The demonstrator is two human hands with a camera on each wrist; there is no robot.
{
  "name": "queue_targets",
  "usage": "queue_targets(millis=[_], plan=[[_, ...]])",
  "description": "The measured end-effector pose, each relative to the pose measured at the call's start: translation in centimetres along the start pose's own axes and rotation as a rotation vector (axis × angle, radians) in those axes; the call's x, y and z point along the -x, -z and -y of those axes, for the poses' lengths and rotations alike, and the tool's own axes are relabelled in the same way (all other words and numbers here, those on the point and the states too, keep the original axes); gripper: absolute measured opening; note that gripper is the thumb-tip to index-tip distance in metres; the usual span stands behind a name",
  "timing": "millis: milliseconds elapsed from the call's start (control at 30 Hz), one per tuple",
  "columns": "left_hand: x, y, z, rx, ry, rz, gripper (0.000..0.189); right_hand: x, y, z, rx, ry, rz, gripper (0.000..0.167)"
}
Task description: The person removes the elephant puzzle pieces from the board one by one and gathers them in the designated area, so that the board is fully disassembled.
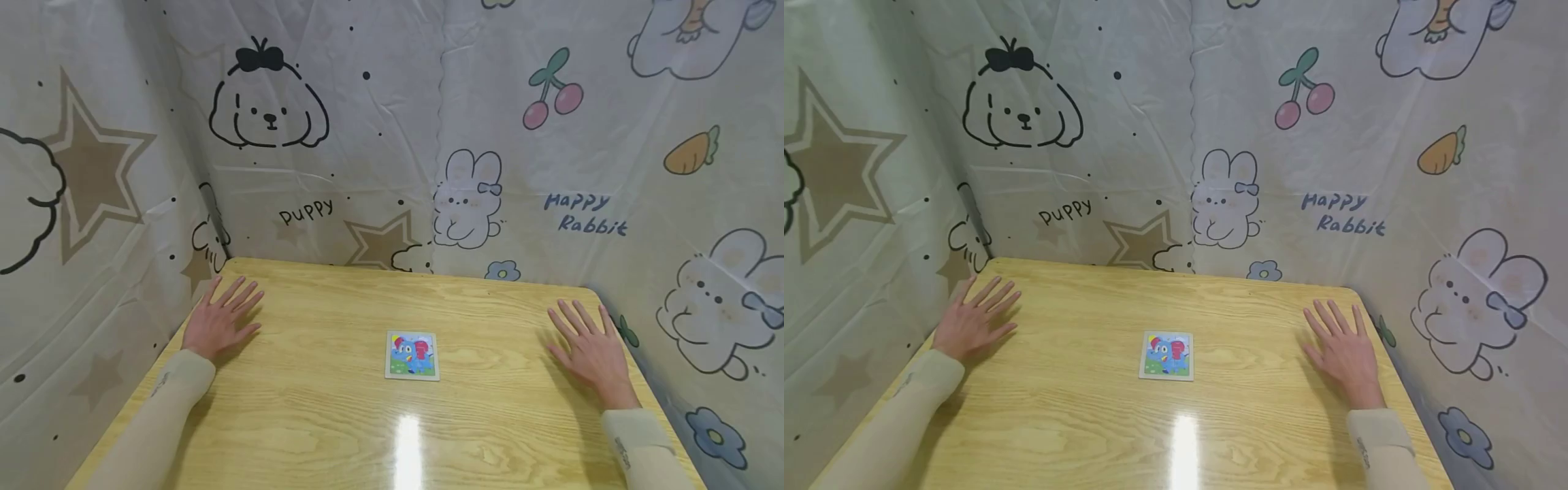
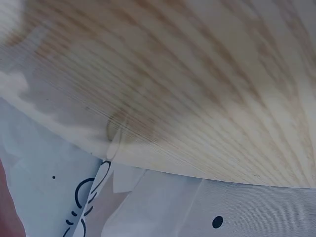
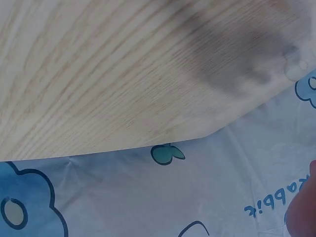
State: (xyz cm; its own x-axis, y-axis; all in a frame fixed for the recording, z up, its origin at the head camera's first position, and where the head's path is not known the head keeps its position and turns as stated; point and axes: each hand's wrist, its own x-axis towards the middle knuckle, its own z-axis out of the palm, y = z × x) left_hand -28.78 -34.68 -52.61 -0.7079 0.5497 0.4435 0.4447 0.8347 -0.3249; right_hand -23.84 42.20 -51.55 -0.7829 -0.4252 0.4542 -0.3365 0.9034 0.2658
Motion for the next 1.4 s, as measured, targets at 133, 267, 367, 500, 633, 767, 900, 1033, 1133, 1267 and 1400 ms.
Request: queue_targets(millis=[133, 267, 367, 500, 633, 767, 900, 1033, 1133, 1267, 1400], plan=[[-0.1, 0.1, -0.1, 0.003, -0.005, 0.001, 0.077, 0.2, 0.0, 0.1, -0.014, -0.003, 0.019, 0.071], [-0.5, 0.4, -0.7, -0.005, 0.015, 0.016, 0.076, -0.1, 0.1, 0.5, -0.026, -0.017, 0.057, 0.076], [-1.3, 0.7, -2.1, 0.028, 0.066, 0.048, 0.071, -0.6, 0.3, 1.3, -0.057, -0.038, 0.083, 0.076], [-2.7, 1.0, -4.9, 0.122, 0.162, 0.098, 0.068, -1.3, 0.5, 2.8, -0.103, -0.074, 0.122, 0.075], [-4.0, 1.1, -7.9, 0.27, 0.259, 0.187, 0.063, -2.1, 0.6, 4.7, -0.18, -0.115, 0.169, 0.076], [-5.2, 1.2, -10.7, 0.441, 0.326, 0.237, 0.06, -3.0, 0.9, 6.8, -0.286, -0.143, 0.218, 0.076], [-6.4, 1.5, -13.2, 0.626, 0.37, 0.249, 0.055, -3.8, 1.3, 8.8, -0.371, -0.158, 0.283, 0.077], [-7.4, 2.1, -15.4, 0.801, 0.402, 0.269, 0.049, -4.6, 1.8, 10.7, -0.452, -0.159, 0.309, 0.075], [-8.2, 2.2, -17.0, 0.901, 0.415, 0.283, 0.043, -5.2, 1.9, 11.9, -0.503, -0.152, 0.315, 0.075], [-9.5, 2.1, -18.9, 0.997, 0.444, 0.289, 0.037, -6.0, 1.7, 13.4, -0.57, -0.148, 0.318, 0.076], [-10.7, 1.8, -20.7, 1.067, 0.464, 0.289, 0.031, -6.8, 1.5, 14.6, -0.623, -0.146, 0.335, 0.078]])
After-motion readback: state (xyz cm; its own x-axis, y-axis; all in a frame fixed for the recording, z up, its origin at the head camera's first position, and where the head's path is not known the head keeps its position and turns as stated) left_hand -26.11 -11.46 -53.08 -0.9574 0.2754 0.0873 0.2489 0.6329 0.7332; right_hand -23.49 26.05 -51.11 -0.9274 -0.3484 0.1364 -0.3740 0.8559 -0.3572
